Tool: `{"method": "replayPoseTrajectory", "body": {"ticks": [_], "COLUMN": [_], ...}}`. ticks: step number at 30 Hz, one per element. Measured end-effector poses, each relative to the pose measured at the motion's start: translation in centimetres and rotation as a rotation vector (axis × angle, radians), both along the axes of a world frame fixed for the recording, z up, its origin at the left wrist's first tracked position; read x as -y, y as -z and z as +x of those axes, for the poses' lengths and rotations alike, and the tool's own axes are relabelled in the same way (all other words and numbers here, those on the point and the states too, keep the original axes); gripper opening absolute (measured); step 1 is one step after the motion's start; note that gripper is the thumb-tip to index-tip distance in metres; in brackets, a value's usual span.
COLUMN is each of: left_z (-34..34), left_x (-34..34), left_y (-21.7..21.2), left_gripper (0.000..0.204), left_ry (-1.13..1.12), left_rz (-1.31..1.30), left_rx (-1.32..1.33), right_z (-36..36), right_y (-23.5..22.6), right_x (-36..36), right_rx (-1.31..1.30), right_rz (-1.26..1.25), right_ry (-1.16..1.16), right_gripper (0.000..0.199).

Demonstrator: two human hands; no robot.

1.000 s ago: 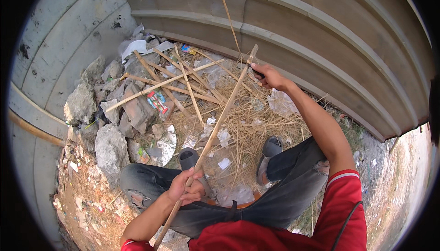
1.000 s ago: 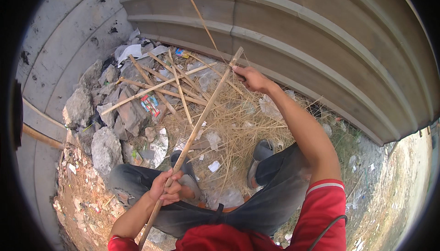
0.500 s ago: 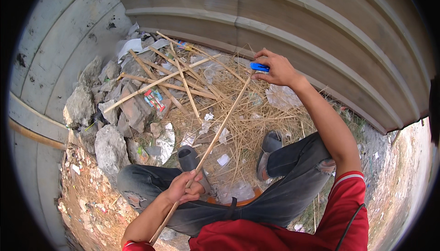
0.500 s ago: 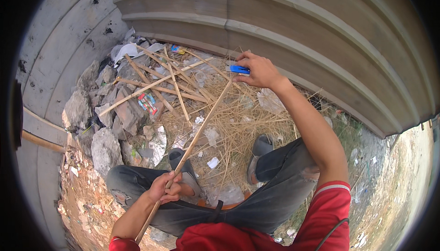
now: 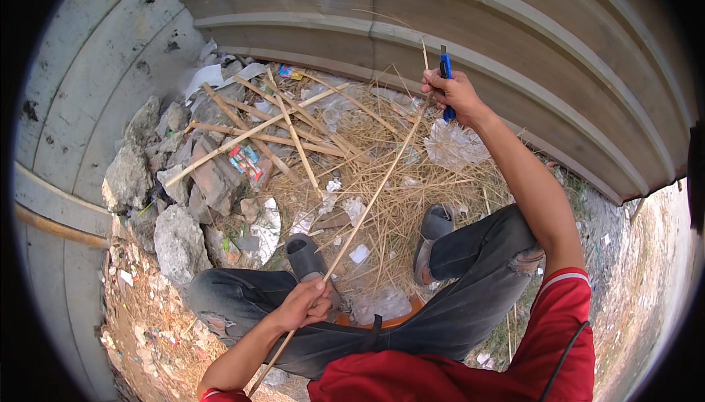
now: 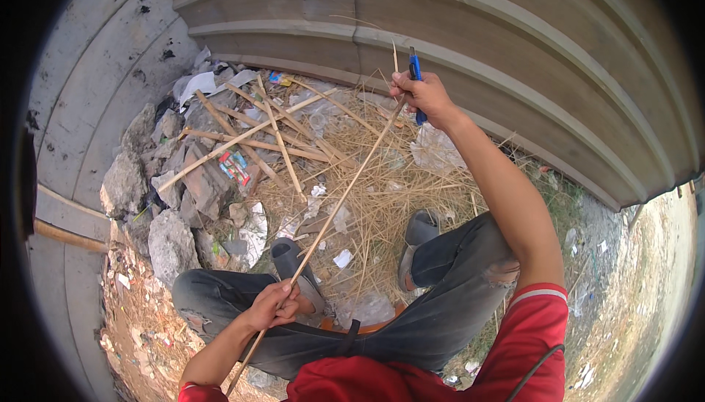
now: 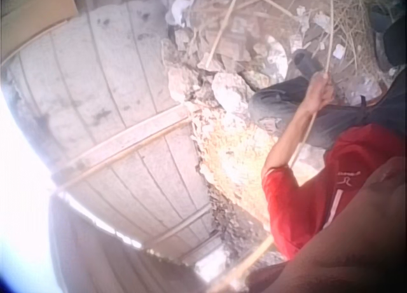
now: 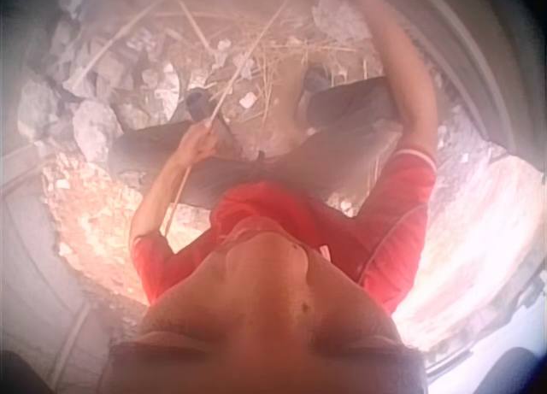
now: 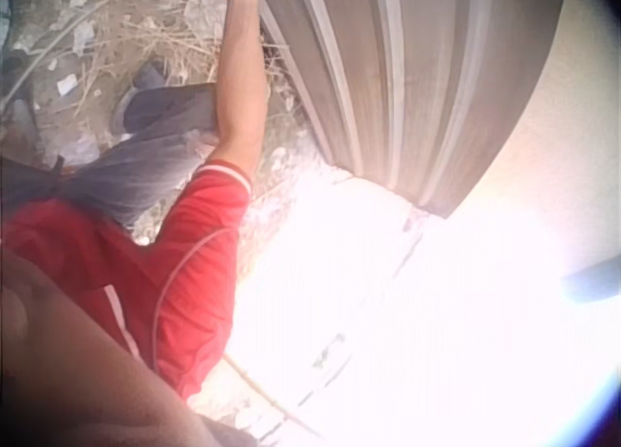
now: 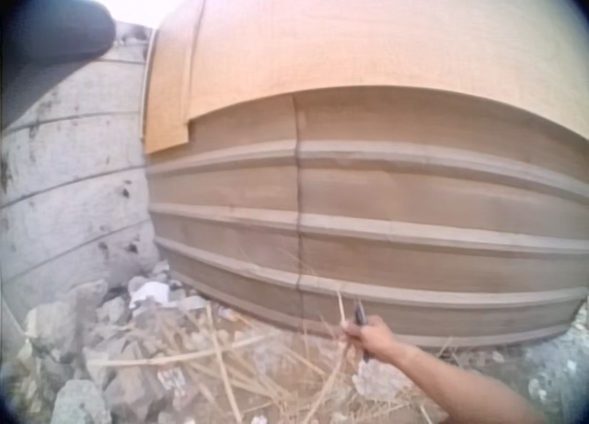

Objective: The person sits on the ground and uses a large knife to shave a long bamboo stick. They then switch to a smaller blue utility knife to continue shaving and smoothing the bamboo stick.

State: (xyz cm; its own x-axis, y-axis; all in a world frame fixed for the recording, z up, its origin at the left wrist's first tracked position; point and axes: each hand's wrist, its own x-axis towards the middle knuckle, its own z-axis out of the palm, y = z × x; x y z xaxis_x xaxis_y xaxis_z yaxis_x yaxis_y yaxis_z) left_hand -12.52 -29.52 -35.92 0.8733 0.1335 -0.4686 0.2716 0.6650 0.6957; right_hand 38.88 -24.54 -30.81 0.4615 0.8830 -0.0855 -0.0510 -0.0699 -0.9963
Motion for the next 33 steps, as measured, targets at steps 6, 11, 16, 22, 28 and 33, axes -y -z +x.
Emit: {"method": "replayPoseTrajectory", "body": {"ticks": [6, 11, 16, 22, 28, 33], "left_z": [0.5, 1.0, 2.4, 5.5, 6.2, 7.0], "left_x": [0.2, -0.1, -0.6, -1.4, -0.8, -1.1], "left_y": [0.5, -0.1, -1.5, -2.5, -2.4, -4.2], "left_gripper": [0.034, 0.034, 0.037, 0.043, 0.056, 0.059], "left_ry": [-0.064, -0.108, -0.157, -0.153, -0.214, -0.366], "left_rz": [0.099, 0.142, 0.167, 0.028, 0.142, 0.129], "left_rx": [0.07, 0.062, 0.042, 0.208, 0.23, 0.087], "right_z": [-0.8, -2.3, -9.5, -16.6, -16.5, -16.9], "right_y": [-0.3, -0.4, -2.2, -2.1, -3.5, -4.1], "right_x": [0.9, 1.2, 1.4, 1.8, 1.2, 2.9], "right_rx": [0.37, 0.633, 0.241, -0.046, 0.012, 0.787], "right_rz": [-0.029, -0.094, -0.165, -0.069, -0.068, -0.078], "right_ry": [0.13, 0.226, -0.107, -0.235, -0.313, -0.428], "right_gripper": [0.043, 0.048, 0.046, 0.038, 0.036, 0.058]}}
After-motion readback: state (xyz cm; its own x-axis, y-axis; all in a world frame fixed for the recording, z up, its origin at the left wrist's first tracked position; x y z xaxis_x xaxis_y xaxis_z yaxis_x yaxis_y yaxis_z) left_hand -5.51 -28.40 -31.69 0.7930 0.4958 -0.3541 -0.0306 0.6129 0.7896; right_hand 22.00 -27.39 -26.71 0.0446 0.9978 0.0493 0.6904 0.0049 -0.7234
